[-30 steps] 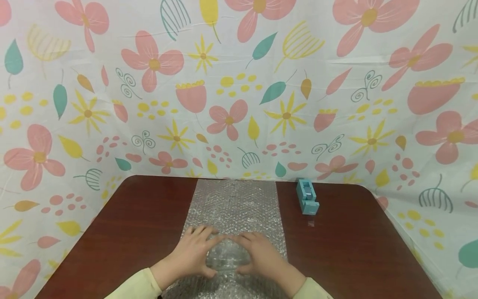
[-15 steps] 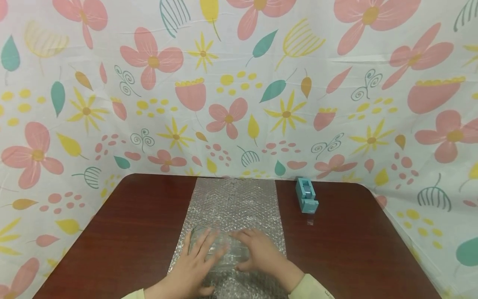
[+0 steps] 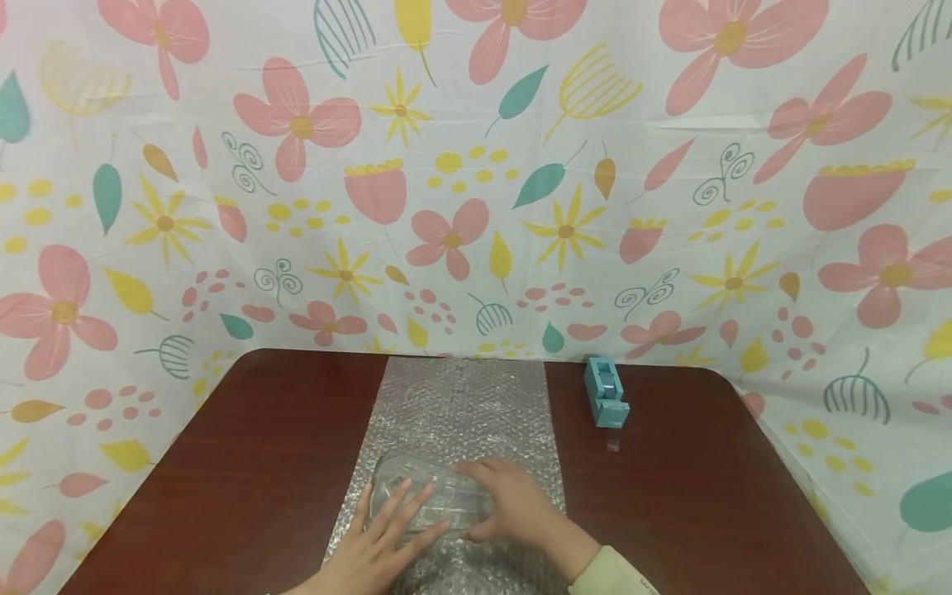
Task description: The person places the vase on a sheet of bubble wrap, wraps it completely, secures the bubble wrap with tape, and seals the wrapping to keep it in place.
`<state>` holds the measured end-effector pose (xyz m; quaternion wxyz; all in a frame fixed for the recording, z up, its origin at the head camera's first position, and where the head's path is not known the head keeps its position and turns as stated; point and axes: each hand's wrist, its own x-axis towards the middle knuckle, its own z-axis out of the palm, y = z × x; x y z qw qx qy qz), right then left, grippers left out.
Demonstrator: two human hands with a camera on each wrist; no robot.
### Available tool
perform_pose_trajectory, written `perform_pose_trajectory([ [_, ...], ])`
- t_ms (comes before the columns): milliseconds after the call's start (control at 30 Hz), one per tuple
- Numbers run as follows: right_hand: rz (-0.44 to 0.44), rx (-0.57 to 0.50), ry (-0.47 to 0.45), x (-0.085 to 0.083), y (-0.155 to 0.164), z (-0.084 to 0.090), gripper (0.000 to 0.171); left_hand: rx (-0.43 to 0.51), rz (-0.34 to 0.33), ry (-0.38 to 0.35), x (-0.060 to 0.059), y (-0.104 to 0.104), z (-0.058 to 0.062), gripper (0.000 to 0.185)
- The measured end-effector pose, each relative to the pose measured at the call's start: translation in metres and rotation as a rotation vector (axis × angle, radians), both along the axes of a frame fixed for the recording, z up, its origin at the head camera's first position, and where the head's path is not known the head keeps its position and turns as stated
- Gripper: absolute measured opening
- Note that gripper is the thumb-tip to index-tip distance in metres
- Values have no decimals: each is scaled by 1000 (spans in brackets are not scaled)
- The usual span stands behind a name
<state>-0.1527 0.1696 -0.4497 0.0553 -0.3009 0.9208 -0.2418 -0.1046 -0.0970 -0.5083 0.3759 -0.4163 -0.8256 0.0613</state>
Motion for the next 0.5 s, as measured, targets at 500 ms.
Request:
perform_pose_trajectory([
  [500,6,4,-50,-10,-2,2,84,-59,-36,33,-5,-8,-3,90],
])
